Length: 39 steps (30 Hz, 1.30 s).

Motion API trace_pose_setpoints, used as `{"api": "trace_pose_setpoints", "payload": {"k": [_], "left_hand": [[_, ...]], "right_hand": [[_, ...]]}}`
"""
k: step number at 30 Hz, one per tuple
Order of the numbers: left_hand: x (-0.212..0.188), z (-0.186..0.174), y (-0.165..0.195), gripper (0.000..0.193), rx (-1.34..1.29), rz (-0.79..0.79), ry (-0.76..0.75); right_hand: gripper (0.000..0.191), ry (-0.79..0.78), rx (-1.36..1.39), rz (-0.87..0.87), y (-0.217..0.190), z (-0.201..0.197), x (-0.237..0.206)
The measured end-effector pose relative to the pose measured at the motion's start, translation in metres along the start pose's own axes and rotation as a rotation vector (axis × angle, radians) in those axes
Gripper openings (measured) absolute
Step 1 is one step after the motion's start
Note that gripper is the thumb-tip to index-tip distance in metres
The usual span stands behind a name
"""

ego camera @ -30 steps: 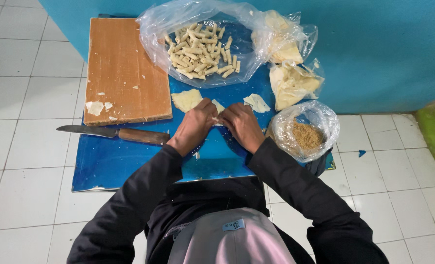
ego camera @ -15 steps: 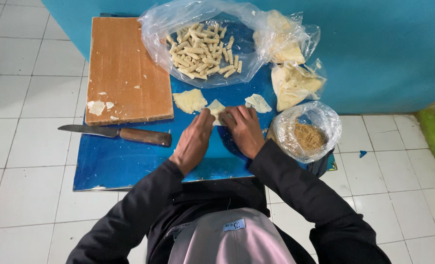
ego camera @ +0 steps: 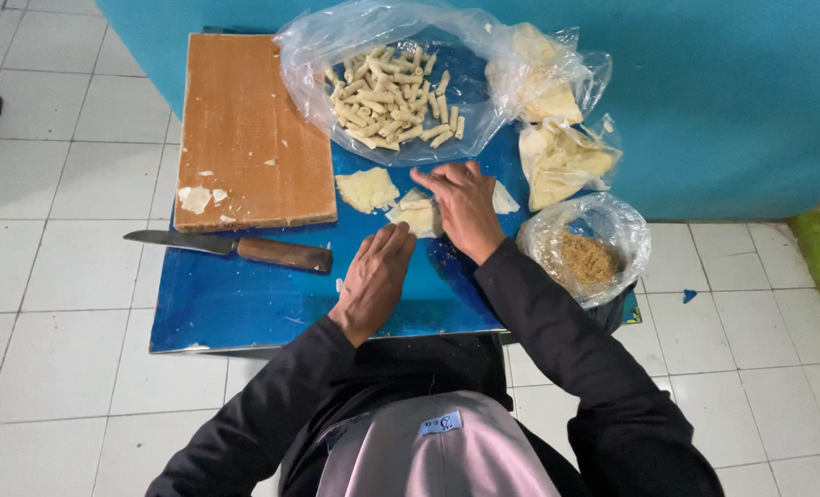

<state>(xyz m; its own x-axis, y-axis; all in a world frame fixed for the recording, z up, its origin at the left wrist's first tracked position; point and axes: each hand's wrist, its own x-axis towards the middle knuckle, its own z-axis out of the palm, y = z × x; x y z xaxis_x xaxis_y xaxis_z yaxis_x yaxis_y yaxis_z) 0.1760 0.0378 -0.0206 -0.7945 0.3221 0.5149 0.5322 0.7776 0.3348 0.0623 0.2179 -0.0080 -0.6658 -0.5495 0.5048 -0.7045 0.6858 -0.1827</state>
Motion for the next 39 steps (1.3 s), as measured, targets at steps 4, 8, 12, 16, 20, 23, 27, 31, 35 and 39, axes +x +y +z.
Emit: {"api": "trace_pose_setpoints", "payload": {"k": [4, 8, 12, 16, 20, 23, 27, 31, 35, 39], "left_hand": [[0.0, -0.001, 0.001, 0.04, 0.002, -0.004, 0.0], [0.0, -0.003, 0.001, 0.035, -0.033, -0.029, 0.022], [0.004, -0.004, 0.0, 0.03, -0.089, -0.045, 0.05], [0.007, -0.003, 0.0, 0.017, -0.32, -0.248, 0.094], [0.02, 0.001, -0.006, 0.02, -0.044, -0.19, 0.152], [0.028, 0.006, -0.006, 0.028, -0.019, -0.286, 0.098], [0.034, 0.009, -0.004, 0.026, -0.003, -0.324, 0.092], [0.033, 0.011, 0.001, 0.024, 0.005, -0.328, 0.121], [0.032, 0.014, 0.001, 0.02, -0.098, -0.308, 0.157], [0.034, 0.017, -0.004, 0.018, -0.196, -0.272, 0.234]], "right_hand": [[0.013, -0.065, 0.007, -0.046, 0.001, 0.006, -0.002], [0.01, -0.073, -0.012, -0.026, 0.011, 0.003, -0.004], [0.013, -0.071, 0.197, 0.145, 0.032, -0.023, 0.028], [0.027, 0.231, 0.459, 0.117, 0.039, -0.072, 0.06], [0.011, 0.008, 0.125, 0.165, 0.041, -0.154, 0.001], [0.009, -0.271, -0.164, 0.218, 0.052, -0.187, -0.057], [0.011, -0.329, -0.297, 0.273, 0.067, -0.162, -0.104], [0.013, -0.195, -0.221, 0.264, 0.079, -0.13, -0.124], [0.013, -0.168, -0.275, 0.19, 0.08, -0.123, -0.121], [0.009, -0.123, -0.169, 0.327, 0.072, -0.143, -0.101]]}}
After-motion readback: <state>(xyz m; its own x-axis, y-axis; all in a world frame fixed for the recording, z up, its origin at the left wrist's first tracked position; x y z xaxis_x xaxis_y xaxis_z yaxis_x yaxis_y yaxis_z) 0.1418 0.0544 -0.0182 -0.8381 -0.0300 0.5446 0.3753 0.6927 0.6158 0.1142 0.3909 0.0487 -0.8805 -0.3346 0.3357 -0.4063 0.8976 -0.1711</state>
